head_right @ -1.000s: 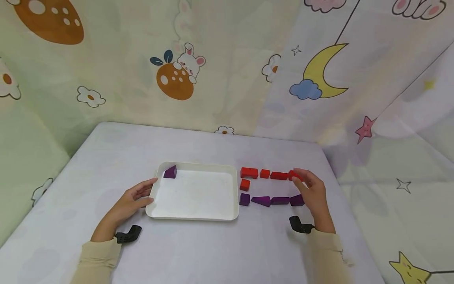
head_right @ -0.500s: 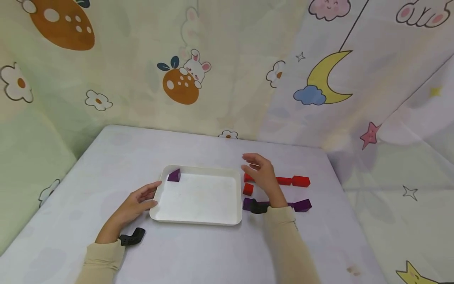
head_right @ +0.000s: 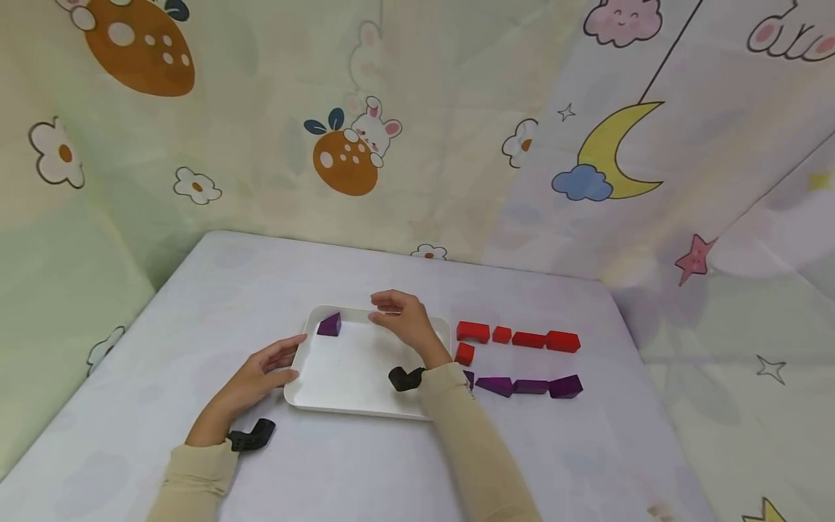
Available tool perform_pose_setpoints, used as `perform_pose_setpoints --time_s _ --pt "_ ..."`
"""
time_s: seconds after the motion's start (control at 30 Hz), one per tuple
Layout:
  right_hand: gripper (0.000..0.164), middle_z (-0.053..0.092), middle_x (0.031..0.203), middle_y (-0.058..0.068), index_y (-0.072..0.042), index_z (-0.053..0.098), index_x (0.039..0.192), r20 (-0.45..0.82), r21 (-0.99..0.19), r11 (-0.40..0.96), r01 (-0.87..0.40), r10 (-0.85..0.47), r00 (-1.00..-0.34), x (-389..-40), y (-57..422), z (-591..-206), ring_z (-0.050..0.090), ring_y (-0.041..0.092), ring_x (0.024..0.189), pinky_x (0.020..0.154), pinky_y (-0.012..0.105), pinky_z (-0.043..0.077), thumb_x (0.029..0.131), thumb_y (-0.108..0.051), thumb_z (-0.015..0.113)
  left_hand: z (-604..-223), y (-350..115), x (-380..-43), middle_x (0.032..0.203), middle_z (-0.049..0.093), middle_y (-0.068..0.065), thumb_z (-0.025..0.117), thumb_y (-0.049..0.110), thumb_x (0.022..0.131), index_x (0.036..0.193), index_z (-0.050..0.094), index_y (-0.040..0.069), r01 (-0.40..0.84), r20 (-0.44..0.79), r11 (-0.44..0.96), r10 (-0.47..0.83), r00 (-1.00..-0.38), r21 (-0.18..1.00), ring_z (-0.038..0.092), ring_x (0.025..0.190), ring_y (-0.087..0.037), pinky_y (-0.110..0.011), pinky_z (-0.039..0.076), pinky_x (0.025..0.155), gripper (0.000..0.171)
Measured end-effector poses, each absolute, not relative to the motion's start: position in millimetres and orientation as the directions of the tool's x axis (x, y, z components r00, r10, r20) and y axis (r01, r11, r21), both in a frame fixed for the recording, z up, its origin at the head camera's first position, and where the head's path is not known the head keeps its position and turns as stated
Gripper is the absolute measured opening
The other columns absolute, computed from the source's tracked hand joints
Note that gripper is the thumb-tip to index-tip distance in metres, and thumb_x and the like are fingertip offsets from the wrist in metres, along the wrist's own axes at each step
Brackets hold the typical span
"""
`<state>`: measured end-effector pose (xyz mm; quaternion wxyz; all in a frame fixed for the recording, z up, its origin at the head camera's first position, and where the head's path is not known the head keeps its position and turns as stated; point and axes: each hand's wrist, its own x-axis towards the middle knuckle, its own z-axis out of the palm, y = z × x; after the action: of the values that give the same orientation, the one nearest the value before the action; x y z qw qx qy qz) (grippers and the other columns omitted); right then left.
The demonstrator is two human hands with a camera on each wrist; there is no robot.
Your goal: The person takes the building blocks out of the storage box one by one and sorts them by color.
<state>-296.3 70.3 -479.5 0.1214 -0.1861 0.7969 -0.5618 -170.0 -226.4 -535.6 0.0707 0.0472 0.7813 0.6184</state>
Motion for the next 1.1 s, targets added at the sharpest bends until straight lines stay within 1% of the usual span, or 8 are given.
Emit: perform_pose_setpoints --time_s 0.07,0.2,0.37,0.5,0.63,0.73,0.87,1.1 --pt "0.04 0.071 0.137 0.02 0.006 0.068 0.136 0.004 -0.939 0.308 -0.155 -0.44 -0.898 -295.1 59.4 -483.8 0.066 0.038 0.13 0.109 0.045 0.053 0.099 -0.005 0.077 -536.0 -226.3 -170.2 0.157 0.053 -0.031 0.071 0.002 0.098 0.161 0.047 -0.001 -0.008 -0.047 0.233 0.162 -0.986 0.972 0.056 0.138 -0.048 -0.024 0.051 0.097 0.067" --pt "0.038 0.072 0.134 0.02 0.006 0.07 0.133 -0.022 -0.938 0.318 -0.137 -0.451 -0.892 -292.2 42.0 -488.8 0.068 0.036 0.126 0.108 0.044 0.054 0.098 -0.004 0.079 -536.1 -225.4 -171.2 0.157 0.053 -0.03 0.071 0.002 0.099 0.161 0.048 0.0 -0.013 -0.054 0.248 0.158 -0.986 0.969 0.057 0.138 -0.047 -0.026 0.051 0.098 0.067" --pt "0.038 0.074 0.131 0.02 0.004 0.072 0.131 -0.059 -0.924 0.365 -0.116 -0.433 -0.9 -290.4 22.4 -494.9 0.071 0.034 0.122 0.105 0.042 0.056 0.096 -0.005 0.082 -535.6 -224.4 -172.2 0.157 0.053 -0.029 0.071 0.003 0.099 0.161 0.047 0.0 -0.016 -0.059 0.252 0.163 -0.985 0.968 0.058 0.137 -0.046 -0.03 0.052 0.1 0.067" --pt "0.04 0.075 0.128 0.018 0.001 0.073 0.131 -0.07 -0.892 0.434 -0.129 -0.415 -0.907 -288.9 8.1 -499.1 0.072 0.033 0.12 0.102 0.042 0.057 0.094 -0.009 0.085 -535.0 -224.4 -171.9 0.157 0.054 -0.029 0.071 0.003 0.099 0.162 0.046 0.0 -0.023 -0.067 0.253 0.165 -0.984 0.967 0.057 0.138 -0.046 -0.031 0.052 0.101 0.067" --pt "0.037 0.078 0.12 0.017 0.001 0.075 0.127 -0.04 -0.858 0.482 -0.176 -0.405 -0.913 -288.4 -2.4 -502.7 0.074 0.033 0.114 0.097 0.041 0.059 0.093 -0.01 0.086 -534.8 -224.7 -171.5 0.157 0.054 -0.029 0.07 0.002 0.099 0.162 0.046 0.0 -0.023 -0.066 0.255 0.162 -0.985 0.967 0.057 0.138 -0.046 -0.033 0.052 0.102 0.067" --pt "0.032 0.079 0.115 0.017 0.001 0.075 0.122 -0.024 -0.841 0.504 -0.197 -0.397 -0.917 -288.1 -5.9 -504.5 0.076 0.032 0.11 0.094 0.04 0.06 0.093 -0.008 0.086 -534.5 -224.9 -171.4 0.157 0.053 -0.029 0.071 0.003 0.099 0.162 0.046 0.0 -0.021 -0.064 0.254 0.162 -0.985 0.967 0.057 0.138 -0.046 -0.03 0.051 0.101 0.067" --pt "0.028 0.078 0.115 0.017 0.002 0.074 0.119 -0.04 -0.847 0.502 -0.178 -0.394 -0.918 -287.2 -3.6 -503.4 0.076 0.031 0.11 0.094 0.038 0.06 0.094 -0.007 0.084 -533.8 -224.8 -171.1 0.157 0.053 -0.029 0.071 0.004 0.099 0.162 0.046 0.0 -0.024 -0.067 0.247 0.166 -0.984 0.969 0.056 0.139 -0.046 -0.024 0.051 0.096 0.068" --pt "0.027 0.077 0.117 0.015 0.0 0.074 0.12 -0.037 -0.874 0.455 -0.17 -0.411 -0.911 -283.1 14.8 -493.9 0.074 0.03 0.111 0.098 0.04 0.058 0.095 -0.006 0.083 -531.9 -224.0 -169.5 0.159 0.052 -0.028 0.071 0.004 0.099 0.163 0.046 0.003 -0.042 -0.083 0.247 0.155 -0.984 0.968 0.056 0.14 -0.045 -0.024 0.051 0.095 0.069"
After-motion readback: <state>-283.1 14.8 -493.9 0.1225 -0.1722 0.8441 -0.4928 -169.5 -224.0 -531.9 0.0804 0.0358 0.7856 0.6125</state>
